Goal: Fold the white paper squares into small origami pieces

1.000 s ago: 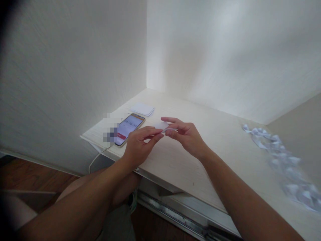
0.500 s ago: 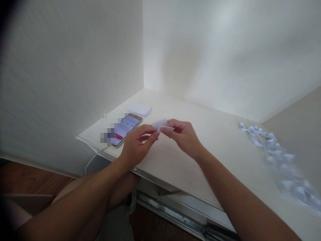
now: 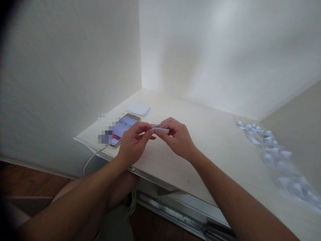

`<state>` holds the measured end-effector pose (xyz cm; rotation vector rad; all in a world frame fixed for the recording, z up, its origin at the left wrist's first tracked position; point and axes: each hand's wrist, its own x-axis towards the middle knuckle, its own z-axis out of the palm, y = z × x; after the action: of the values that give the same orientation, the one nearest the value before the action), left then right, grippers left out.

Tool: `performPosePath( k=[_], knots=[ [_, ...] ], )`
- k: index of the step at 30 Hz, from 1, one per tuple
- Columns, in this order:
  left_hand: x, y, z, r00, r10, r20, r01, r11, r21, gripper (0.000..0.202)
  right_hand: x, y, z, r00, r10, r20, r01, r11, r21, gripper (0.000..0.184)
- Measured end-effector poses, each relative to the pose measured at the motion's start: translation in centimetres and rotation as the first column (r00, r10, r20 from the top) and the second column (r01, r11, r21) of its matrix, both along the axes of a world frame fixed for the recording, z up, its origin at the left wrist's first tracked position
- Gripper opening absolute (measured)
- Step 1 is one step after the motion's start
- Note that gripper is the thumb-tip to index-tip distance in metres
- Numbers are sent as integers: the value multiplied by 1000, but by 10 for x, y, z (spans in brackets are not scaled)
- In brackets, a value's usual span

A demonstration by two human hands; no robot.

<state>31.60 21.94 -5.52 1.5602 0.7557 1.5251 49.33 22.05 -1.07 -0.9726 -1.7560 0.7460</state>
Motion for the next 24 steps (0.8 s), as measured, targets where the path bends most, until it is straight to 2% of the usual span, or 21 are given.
performPosePath(
  k=[6, 8, 11, 13, 17, 24],
  knots=[
    [2, 0, 4, 998, -24, 66, 26, 999, -31, 17, -5, -4, 0, 999, -34, -29, 32, 997, -69, 28],
    [2, 1, 6, 994, -27, 106, 34, 997, -66, 17, -6, -5, 0, 996, -13, -93, 2, 994, -112, 28],
    [1, 2, 10, 985, -18, 171, 40, 991, -126, 20, -4, -5, 2, 980, 25, -199, -56, 987, -152, 40],
    [0, 3, 12, 983, -18, 185, 46, 988, -148, 21, -2, -3, 4, 976, 36, -214, -71, 985, -156, 44],
    [-2, 2, 14, 983, -30, 178, 59, 985, -160, 20, 0, -2, 4, 981, 31, -193, -64, 984, -168, 32],
    [0, 2, 15, 967, -30, 253, 82, 977, -198, 21, -2, -2, -1, 981, -3, -192, -23, 991, -131, 27]
  ],
)
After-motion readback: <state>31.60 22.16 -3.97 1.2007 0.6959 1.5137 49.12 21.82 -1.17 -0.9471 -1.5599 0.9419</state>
